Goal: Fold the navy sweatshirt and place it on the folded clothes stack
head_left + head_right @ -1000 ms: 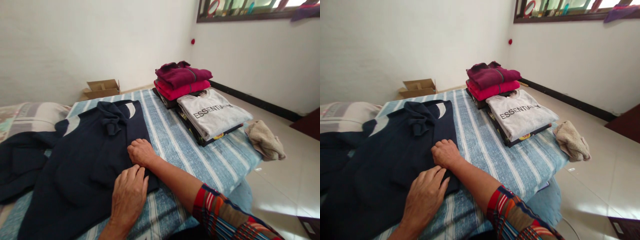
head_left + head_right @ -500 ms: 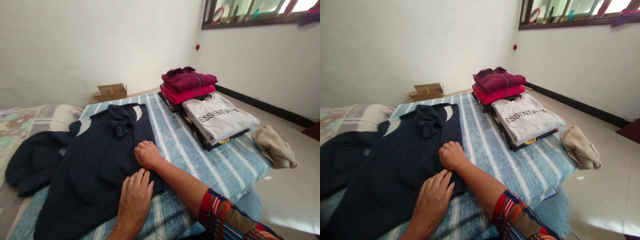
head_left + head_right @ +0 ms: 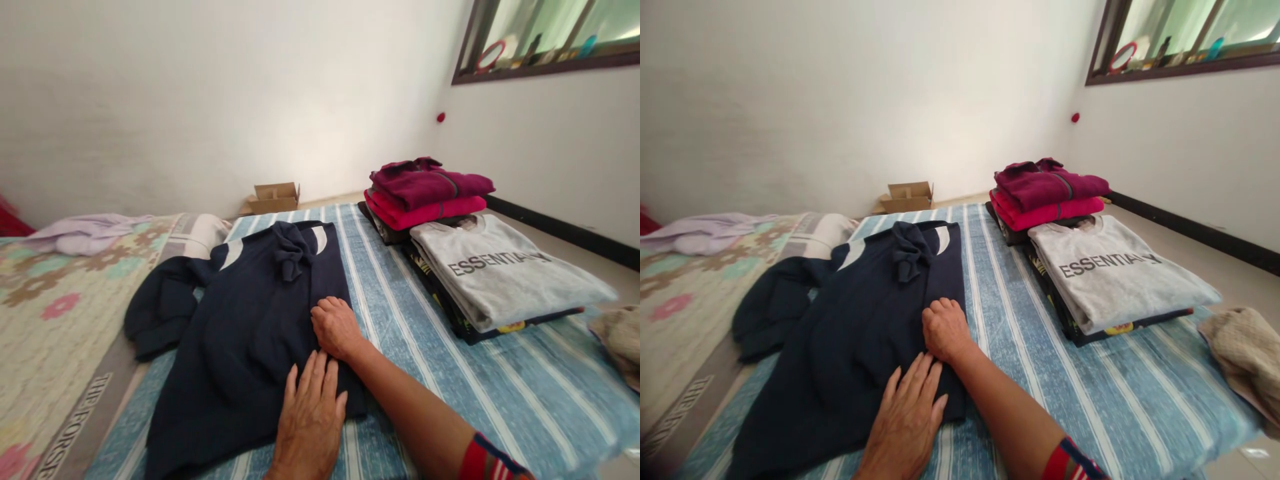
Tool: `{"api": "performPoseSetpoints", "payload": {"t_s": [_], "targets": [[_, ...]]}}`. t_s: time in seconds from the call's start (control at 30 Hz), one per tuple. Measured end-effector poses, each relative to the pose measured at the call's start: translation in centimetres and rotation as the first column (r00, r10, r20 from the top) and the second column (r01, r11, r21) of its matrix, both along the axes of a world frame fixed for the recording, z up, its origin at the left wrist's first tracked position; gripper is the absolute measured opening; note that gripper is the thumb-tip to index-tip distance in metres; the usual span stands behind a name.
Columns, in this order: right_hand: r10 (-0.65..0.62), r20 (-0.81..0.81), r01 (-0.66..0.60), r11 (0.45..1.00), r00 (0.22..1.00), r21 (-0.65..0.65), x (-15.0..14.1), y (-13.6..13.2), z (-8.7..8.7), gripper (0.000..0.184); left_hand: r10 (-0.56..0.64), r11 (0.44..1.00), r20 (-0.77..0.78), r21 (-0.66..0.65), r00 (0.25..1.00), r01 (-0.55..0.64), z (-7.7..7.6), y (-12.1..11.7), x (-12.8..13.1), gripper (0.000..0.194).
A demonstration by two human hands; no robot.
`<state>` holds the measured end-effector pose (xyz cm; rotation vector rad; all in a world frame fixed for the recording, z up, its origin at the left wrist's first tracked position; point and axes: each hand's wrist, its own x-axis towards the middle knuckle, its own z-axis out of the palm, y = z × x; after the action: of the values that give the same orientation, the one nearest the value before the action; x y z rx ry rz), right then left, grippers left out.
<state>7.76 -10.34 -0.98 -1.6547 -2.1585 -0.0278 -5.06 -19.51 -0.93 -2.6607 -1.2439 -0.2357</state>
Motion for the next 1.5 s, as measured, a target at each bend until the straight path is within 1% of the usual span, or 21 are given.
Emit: {"api": "performPoseSetpoints", "payload": {"t_s": [0.1, 0.17, 0.23, 0.37, 0.5, 0.57, 0.67, 0.73, 0.8, 0.87, 0.93, 1.0, 1.07, 1.23, 1.27, 1.33, 1.4, 1.43, 1.5], "targets": [[0.010, -0.008, -0.010, 1.000, 1.000, -0.001, -0.1, 0.0, -0.2, 0.021, -0.005, 0.999, -0.024, -0.032, 1.000, 0.004, 0.2, 0.1, -0.1, 0.044], [0.010, -0.016, -0.010, 1.000, 1.000, 0.003, -0.2, 0.0, -0.3, 0.021, -0.015, 0.996, -0.040, -0.092, 0.999, 0.012, 0.5, 0.3, -0.2, 0.045], [0.006, -0.020, -0.006, 1.000, 1.000, 0.014, -0.3, 0.0, -0.5, 0.020, -0.036, 0.983, -0.054, -0.180, 0.998, 0.026, 1.3, 0.7, -0.4, 0.046], [-0.002, -0.015, 0.002, 0.999, 1.000, 0.040, -0.5, 0.0, -0.9, 0.018, -0.064, 0.936, -0.035, -0.350, 0.997, 0.048, 3.8, 2.1, -1.5, 0.047], [-0.012, -0.007, 0.013, 0.999, 1.000, 0.051, -0.9, -0.1, -1.0, 0.016, -0.046, 0.894, 0.016, -0.446, 0.999, 0.049, 6.5, 3.7, -2.7, 0.046], [-0.007, -0.006, 0.007, 0.999, 1.000, 0.047, -1.0, -0.2, -1.0, 0.014, -0.022, 0.881, 0.010, -0.472, 1.000, 0.024, 7.6, 4.6, -3.0, 0.044], [0.008, -0.002, -0.008, 0.999, 1.000, 0.040, -1.3, -0.3, -1.1, 0.012, 0.004, 0.887, 0.033, -0.462, 0.999, 0.012, 9.0, 6.1, -2.9, 0.039], [0.009, 0.013, -0.009, 0.999, 1.000, 0.046, -1.5, -0.4, -1.4, 0.015, 0.010, 0.890, 0.060, -0.455, 0.998, 0.018, 9.8, 7.6, -2.8, 0.035], [-0.002, 0.036, 0.000, 0.998, 0.999, 0.062, -1.8, -0.4, -1.8, 0.022, 0.041, 0.888, 0.053, -0.460, 0.998, -0.012, 10.3, 9.4, -2.7, 0.030], [-0.016, 0.053, 0.012, 0.997, 0.998, 0.079, -2.0, -0.3, -2.3, 0.027, 0.109, 0.889, 0.016, -0.449, 0.994, -0.090, 10.6, 11.6, -2.5, 0.026], [-0.028, 0.060, 0.022, 0.995, 0.998, 0.100, -2.2, -0.2, -2.9, 0.030, 0.221, 0.889, -0.033, -0.404, 0.975, -0.215, 10.5, 13.8, -2.1, 0.028], [-0.035, 0.053, 0.028, 0.993, 0.998, 0.118, -2.3, -0.2, -3.4, 0.033, 0.338, 0.871, -0.080, -0.351, 0.938, -0.344, 10.0, 15.8, -1.6, 0.030], [-0.039, 0.031, 0.035, 0.990, 0.999, 0.138, -2.3, -0.1, -4.0, 0.034, 0.417, 0.848, -0.104, -0.314, 0.903, -0.428, 9.2, 17.5, -1.0, 0.034], [-0.042, -0.028, 0.047, 0.979, 0.999, 0.200, -2.5, 0.2, -5.4, 0.035, 0.536, 0.812, -0.052, -0.242, 0.843, -0.531, 6.6, 20.7, 0.1, 0.047], [-0.044, -0.038, 0.051, 0.976, 0.998, 0.213, -2.5, 0.3, -5.6, 0.034, 0.552, 0.804, -0.039, -0.238, 0.833, -0.545, 6.2, 21.2, 0.1, 0.044], [-0.042, -0.055, 0.054, 0.969, 0.998, 0.240, -2.6, 0.5, -6.1, 0.032, 0.577, 0.788, -0.021, -0.247, 0.816, -0.564, 5.7, 22.0, 0.0, 0.033], [-0.037, -0.063, 0.053, 0.963, 0.997, 0.264, -2.7, 0.7, -6.4, 0.031, 0.607, 0.767, -0.006, -0.259, 0.795, -0.587, 5.9, 22.7, -0.5, 0.025], [-0.035, -0.065, 0.052, 0.960, 0.997, 0.277, -2.7, 0.8, -6.5, 0.031, 0.618, 0.764, 0.015, -0.246, 0.786, -0.597, 6.3, 23.1, -0.8, 0.024], [-0.032, -0.062, 0.049, 0.952, 0.998, 0.303, -2.7, 1.0, -6.7, 0.029, 0.629, 0.775, 0.097, -0.160, 0.771, -0.612, 7.6, 23.8, -1.7, 0.026]]}}
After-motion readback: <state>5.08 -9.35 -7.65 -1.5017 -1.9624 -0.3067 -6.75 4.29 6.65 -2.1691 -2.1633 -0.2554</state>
